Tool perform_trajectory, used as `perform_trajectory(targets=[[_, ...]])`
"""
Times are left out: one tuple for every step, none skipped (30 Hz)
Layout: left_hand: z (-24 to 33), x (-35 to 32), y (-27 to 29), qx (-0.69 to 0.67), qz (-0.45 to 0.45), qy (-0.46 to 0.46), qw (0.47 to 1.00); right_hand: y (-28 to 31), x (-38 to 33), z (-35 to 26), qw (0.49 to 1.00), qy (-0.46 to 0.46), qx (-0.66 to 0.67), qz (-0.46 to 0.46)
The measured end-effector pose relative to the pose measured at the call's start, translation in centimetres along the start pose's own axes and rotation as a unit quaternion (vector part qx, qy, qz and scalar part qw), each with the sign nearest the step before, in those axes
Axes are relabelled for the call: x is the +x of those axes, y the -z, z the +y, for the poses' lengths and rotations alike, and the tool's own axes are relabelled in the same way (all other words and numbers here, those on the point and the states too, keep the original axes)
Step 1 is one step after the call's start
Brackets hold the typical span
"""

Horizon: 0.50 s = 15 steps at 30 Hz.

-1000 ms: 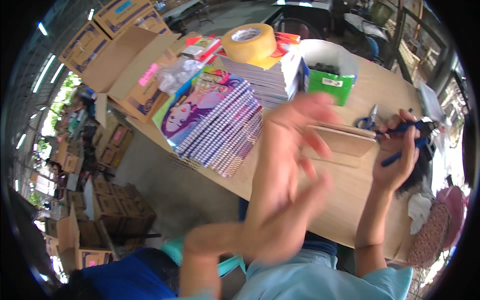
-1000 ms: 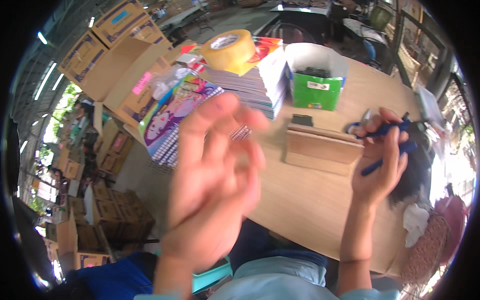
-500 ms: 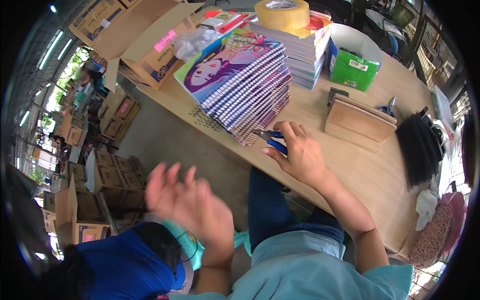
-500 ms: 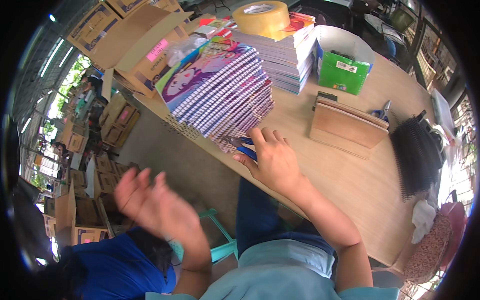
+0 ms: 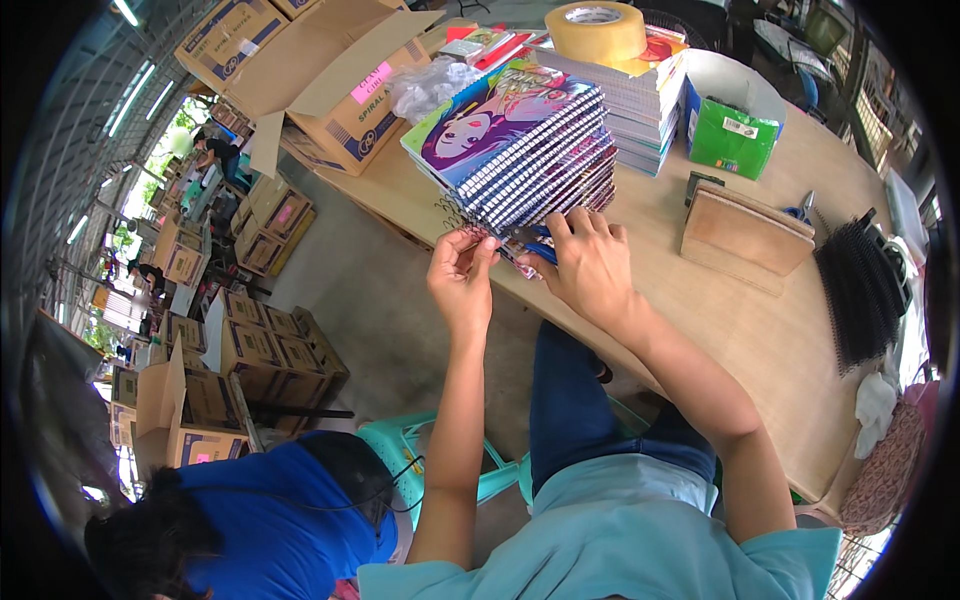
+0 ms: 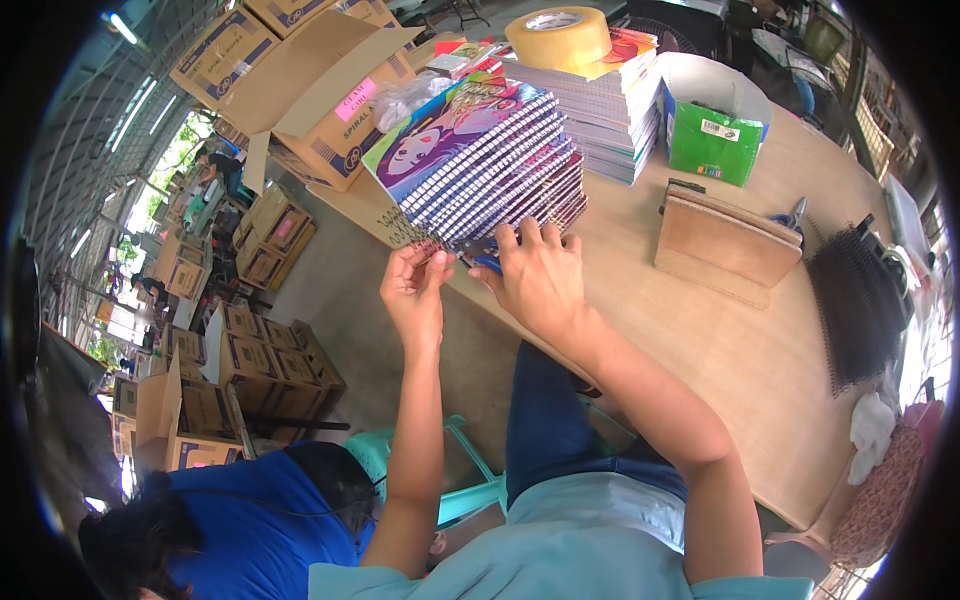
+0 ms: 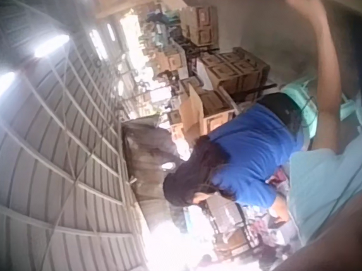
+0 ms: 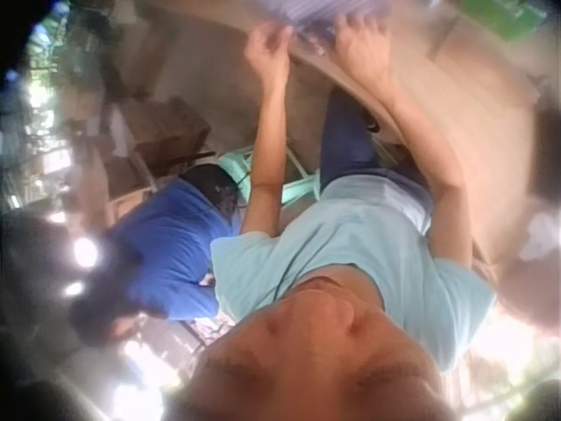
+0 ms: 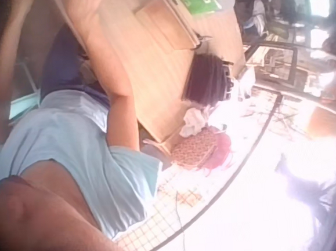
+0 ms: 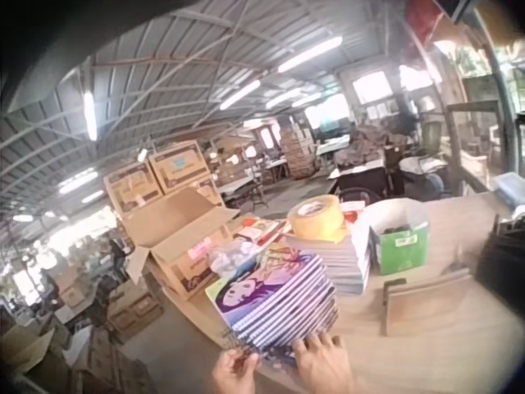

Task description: The person assembles spiral-bound notebooks by inserting a black plastic coil into the punched holes of the pages. They use pliers to secure the coil ends and place the finished notebooks onto a stack on the table.

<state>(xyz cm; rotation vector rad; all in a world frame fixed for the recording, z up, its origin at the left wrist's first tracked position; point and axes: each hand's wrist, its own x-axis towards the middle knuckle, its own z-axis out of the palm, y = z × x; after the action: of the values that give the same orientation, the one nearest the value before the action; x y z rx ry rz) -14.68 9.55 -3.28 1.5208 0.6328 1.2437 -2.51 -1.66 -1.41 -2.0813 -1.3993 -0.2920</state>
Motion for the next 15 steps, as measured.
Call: perform_trajectory(targets=[[0.1, -0.1, -0.2, -0.006, 0.002, -0.003, 1.0, 0.0, 0.1, -0.1, 1.0, -0.002, -0.004, -0.003], [0.2, 0.0, -0.2, -0.013, 0.003, -0.006, 1.0, -0.1, 0.2, -0.2, 1.0, -0.004, -0.007, -0.005], [0.2, 0.0, -0.2, -0.009, 0.003, -0.009, 1.0, 0.0, 0.2, -0.4, 1.0, -0.003, -0.01, -0.01], [0.2, 0.0, -0.2, -0.005, 0.003, -0.011, 1.0, 0.2, 0.3, -0.5, 1.0, -0.003, -0.012, -0.014], [0.2, 0.0, -0.1, -0.001, 0.003, -0.013, 1.0, 0.3, 0.3, -0.6, 1.0, -0.002, -0.014, -0.019], [0.2, 0.0, -0.1, -0.002, 0.004, -0.015, 1.0, 0.2, 0.4, -0.7, 1.0, 0.0, -0.013, -0.018], [0.2, 0.0, -0.1, -0.004, 0.005, -0.016, 1.0, 0.1, 0.5, -0.7, 1.0, 0.003, -0.011, -0.016], [0.2, 0.0, -0.1, -0.006, 0.005, -0.018, 1.0, 0.1, 0.6, -0.6, 1.0, 0.006, -0.011, -0.014], [0.2, 0.1, -0.2, -0.004, 0.006, -0.017, 1.0, 0.3, 0.9, -0.4, 0.997, -0.017, 0.023, -0.066], [0.2, 0.2, -0.3, -0.002, 0.007, -0.017, 1.0, 0.6, 1.3, -0.2, 0.991, -0.04, 0.057, -0.118], [0.1, 0.2, -0.2, 0.002, 0.009, -0.017, 1.0, 0.9, 1.6, -0.2, 0.979, -0.061, 0.092, -0.169], [0.1, 0.2, -0.1, 0.003, 0.011, -0.016, 1.0, 1.3, 1.5, -0.1, 0.979, -0.07, 0.102, -0.162], [0.0, 0.1, 0.1, 0.004, 0.014, -0.015, 1.0, 1.8, 1.2, 0.0, 0.978, -0.08, 0.111, -0.156], [0.0, 0.1, 0.1, 0.005, 0.017, -0.014, 1.0, 2.1, 1.0, 0.1, 0.978, -0.087, 0.12, -0.149], [0.1, 0.1, 0.0, 0.004, 0.018, -0.015, 1.0, 1.9, 0.8, 0.1, 0.989, -0.056, 0.083, -0.104]])
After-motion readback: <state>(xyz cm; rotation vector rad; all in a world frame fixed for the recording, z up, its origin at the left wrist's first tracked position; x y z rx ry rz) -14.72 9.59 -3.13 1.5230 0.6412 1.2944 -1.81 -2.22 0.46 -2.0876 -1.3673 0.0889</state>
